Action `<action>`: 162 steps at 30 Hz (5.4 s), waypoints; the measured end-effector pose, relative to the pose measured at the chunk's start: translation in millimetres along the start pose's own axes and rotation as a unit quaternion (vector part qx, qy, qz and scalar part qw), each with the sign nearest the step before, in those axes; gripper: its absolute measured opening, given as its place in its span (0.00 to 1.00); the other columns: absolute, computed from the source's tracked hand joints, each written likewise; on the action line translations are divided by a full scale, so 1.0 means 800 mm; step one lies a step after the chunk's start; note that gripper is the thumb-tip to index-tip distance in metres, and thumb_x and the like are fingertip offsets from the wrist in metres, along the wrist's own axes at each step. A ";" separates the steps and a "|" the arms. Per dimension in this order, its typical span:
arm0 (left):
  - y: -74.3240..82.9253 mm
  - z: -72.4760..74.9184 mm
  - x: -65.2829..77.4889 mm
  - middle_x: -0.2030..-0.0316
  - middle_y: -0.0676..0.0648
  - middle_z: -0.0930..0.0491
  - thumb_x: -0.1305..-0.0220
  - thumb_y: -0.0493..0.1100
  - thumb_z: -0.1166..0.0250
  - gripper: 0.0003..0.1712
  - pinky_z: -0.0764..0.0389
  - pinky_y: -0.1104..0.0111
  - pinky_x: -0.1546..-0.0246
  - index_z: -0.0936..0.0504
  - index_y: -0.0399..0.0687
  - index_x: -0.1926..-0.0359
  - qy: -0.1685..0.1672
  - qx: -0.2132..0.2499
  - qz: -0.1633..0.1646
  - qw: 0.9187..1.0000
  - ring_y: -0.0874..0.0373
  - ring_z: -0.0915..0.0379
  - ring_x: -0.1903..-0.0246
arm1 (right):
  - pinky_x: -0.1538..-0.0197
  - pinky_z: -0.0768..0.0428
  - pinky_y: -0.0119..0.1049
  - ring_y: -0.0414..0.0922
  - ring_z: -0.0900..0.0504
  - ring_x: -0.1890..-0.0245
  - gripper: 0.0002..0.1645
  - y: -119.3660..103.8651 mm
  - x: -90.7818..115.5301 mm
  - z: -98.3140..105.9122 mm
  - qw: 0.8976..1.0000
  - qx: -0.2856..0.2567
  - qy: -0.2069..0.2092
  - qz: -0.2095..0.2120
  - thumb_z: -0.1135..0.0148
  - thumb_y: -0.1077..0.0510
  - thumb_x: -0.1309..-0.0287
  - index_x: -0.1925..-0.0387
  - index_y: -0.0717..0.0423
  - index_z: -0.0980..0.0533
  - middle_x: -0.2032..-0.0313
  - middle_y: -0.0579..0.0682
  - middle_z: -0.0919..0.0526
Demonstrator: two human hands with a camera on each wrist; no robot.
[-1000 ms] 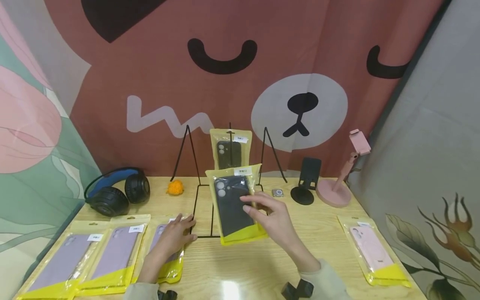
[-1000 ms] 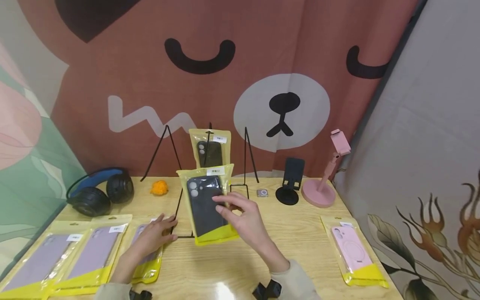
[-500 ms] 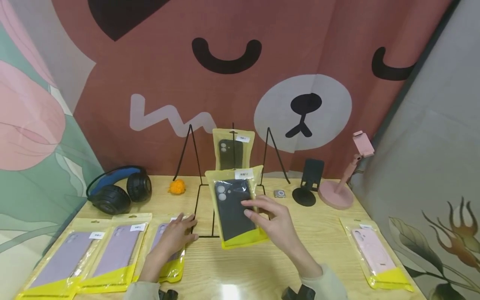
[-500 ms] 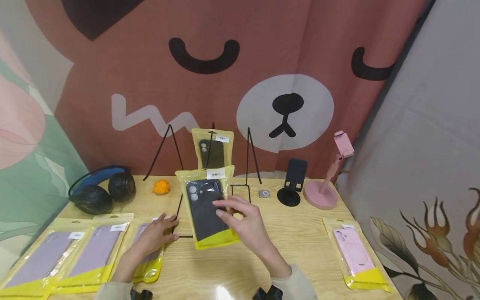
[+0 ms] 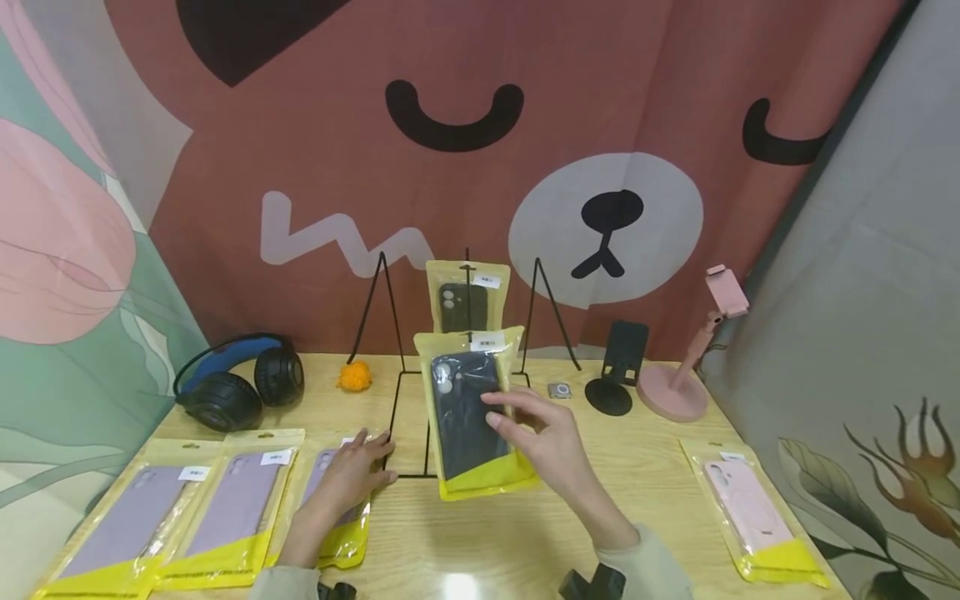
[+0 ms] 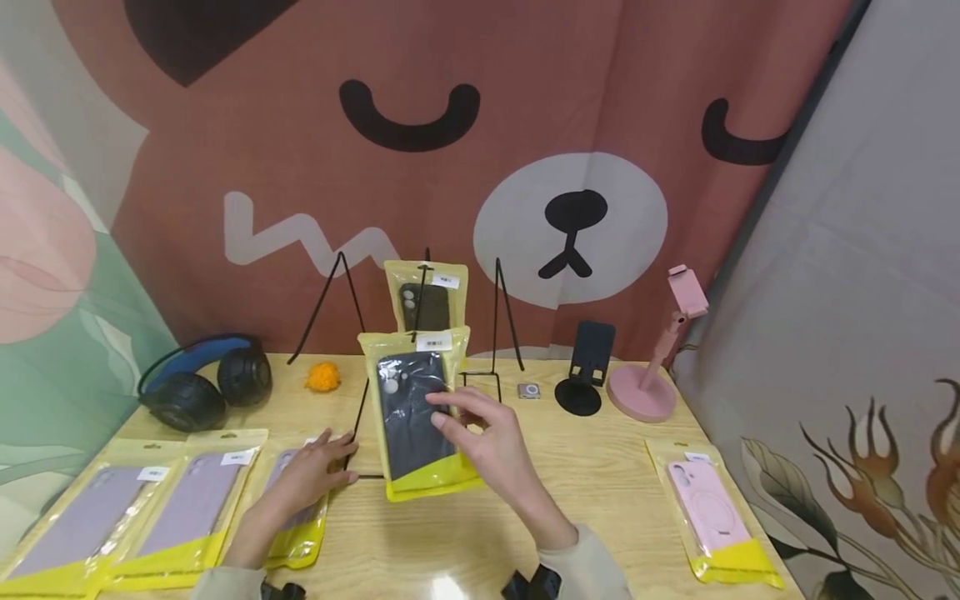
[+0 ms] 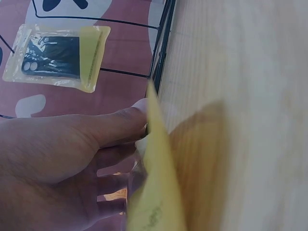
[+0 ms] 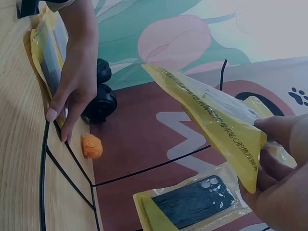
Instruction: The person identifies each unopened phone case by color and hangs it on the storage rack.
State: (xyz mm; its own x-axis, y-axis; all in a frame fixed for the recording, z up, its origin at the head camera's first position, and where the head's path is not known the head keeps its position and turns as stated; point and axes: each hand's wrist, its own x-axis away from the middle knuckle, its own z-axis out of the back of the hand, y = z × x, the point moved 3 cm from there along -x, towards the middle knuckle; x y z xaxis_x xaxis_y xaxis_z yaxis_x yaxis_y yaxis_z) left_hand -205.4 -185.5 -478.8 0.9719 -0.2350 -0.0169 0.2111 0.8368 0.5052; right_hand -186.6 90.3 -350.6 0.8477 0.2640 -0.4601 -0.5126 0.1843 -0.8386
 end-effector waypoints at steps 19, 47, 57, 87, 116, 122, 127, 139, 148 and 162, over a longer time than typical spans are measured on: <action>-0.004 -0.006 0.007 0.36 0.39 0.30 0.43 0.45 0.30 0.29 0.46 0.38 0.36 0.22 0.36 0.42 -0.004 0.010 0.006 1.000 0.31 0.48 0.33 | 0.59 0.25 0.37 0.47 0.26 0.59 0.14 0.047 -0.088 -0.017 0.998 0.018 0.054 -0.027 0.40 0.67 0.39 0.52 0.61 0.18 0.54 0.55 0.20; -0.002 -0.001 0.001 0.36 0.39 0.31 0.43 0.45 0.30 0.30 0.47 0.38 0.36 0.23 0.36 0.41 0.003 -0.003 0.003 1.000 0.32 0.48 0.33 | 0.58 0.21 0.26 0.36 0.23 0.53 0.12 0.111 0.121 0.224 0.945 0.322 0.033 -0.046 0.37 0.65 0.40 0.55 0.55 0.18 0.50 0.55 0.20; -0.002 0.001 0.001 0.35 0.39 0.32 0.43 0.45 0.31 0.30 0.47 0.38 0.36 0.23 0.36 0.41 -0.004 -0.008 0.006 1.000 0.32 0.48 0.33 | 0.51 0.38 0.74 0.81 0.36 0.49 0.41 0.167 0.173 0.338 0.853 0.443 -0.040 -0.273 0.40 0.48 0.36 0.41 0.82 0.39 0.46 0.83 0.35; -0.002 0.003 -0.002 0.35 0.38 0.33 0.41 0.44 0.31 0.30 0.47 0.38 0.36 0.25 0.35 0.40 -0.007 -0.007 -0.003 1.000 0.32 0.49 0.32 | 0.51 0.32 0.69 0.77 0.32 0.48 0.43 0.170 0.180 0.342 0.864 0.417 -0.032 -0.278 0.39 0.45 0.38 0.37 0.75 0.39 0.42 0.79 0.35; 0.002 0.003 -0.004 0.35 0.37 0.33 0.40 0.45 0.32 0.30 0.47 0.38 0.36 0.25 0.35 0.40 -0.017 -0.022 -0.011 1.000 0.31 0.49 0.33 | 0.49 0.24 0.25 0.41 0.24 0.58 0.24 -0.005 0.107 0.191 0.988 0.012 -0.013 0.156 0.40 0.86 0.58 0.54 0.75 0.21 0.60 0.54 0.18; -0.001 0.010 -0.003 0.34 0.37 0.34 0.40 0.45 0.33 0.30 0.47 0.37 0.36 0.26 0.35 0.39 -0.010 -0.021 -0.011 1.000 0.30 0.49 0.33 | 0.55 0.23 0.26 0.42 0.25 0.61 0.25 -0.013 0.083 0.166 0.981 -0.011 -0.041 0.191 0.39 0.84 0.56 0.53 0.72 0.21 0.63 0.54 0.20; -0.001 0.009 -0.002 0.34 0.37 0.34 0.39 0.45 0.33 0.30 0.47 0.37 0.36 0.26 0.35 0.39 -0.013 -0.021 -0.014 1.000 0.30 0.50 0.33 | 0.55 0.23 0.26 0.40 0.27 0.62 0.28 -0.013 0.073 0.152 0.986 0.023 -0.040 0.160 0.38 0.86 0.58 0.53 0.66 0.19 0.64 0.51 0.21; 0.002 0.004 0.002 0.34 0.38 0.34 0.39 0.46 0.33 0.30 0.49 0.38 0.35 0.26 0.36 0.39 -0.023 -0.012 -0.001 1.000 0.31 0.50 0.32 | 0.47 0.23 0.29 0.38 0.22 0.52 0.20 0.018 0.056 0.139 0.996 0.063 -0.023 0.056 0.35 0.74 0.47 0.52 0.60 0.18 0.55 0.48 0.17; 0.003 0.006 0.001 0.34 0.37 0.34 0.39 0.44 0.33 0.30 0.49 0.39 0.35 0.26 0.35 0.39 -0.018 -0.004 -0.006 1.000 0.31 0.51 0.32 | 0.57 0.24 0.26 0.37 0.25 0.58 0.17 0.042 0.023 0.138 0.996 0.081 0.019 0.027 0.37 0.74 0.45 0.52 0.65 0.19 0.54 0.52 0.18; 0.000 0.002 0.000 0.35 0.37 0.33 0.40 0.45 0.33 0.30 0.48 0.38 0.36 0.25 0.35 0.39 -0.015 -0.006 -0.004 1.000 0.31 0.50 0.32 | 0.62 0.24 0.23 0.39 0.27 0.66 0.14 0.055 -0.049 0.122 0.996 0.045 0.076 0.008 0.39 0.75 0.44 0.54 0.70 0.20 0.61 0.55 0.17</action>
State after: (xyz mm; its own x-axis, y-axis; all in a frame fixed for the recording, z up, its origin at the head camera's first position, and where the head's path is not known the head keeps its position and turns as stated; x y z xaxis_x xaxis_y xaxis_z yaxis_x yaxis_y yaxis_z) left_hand -205.8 -186.3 -477.5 0.9666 -0.2564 0.0040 0.2210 0.8407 0.4943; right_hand -255.7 180.9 -341.4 0.8462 0.1233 -0.5185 -0.5314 0.2678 -0.8036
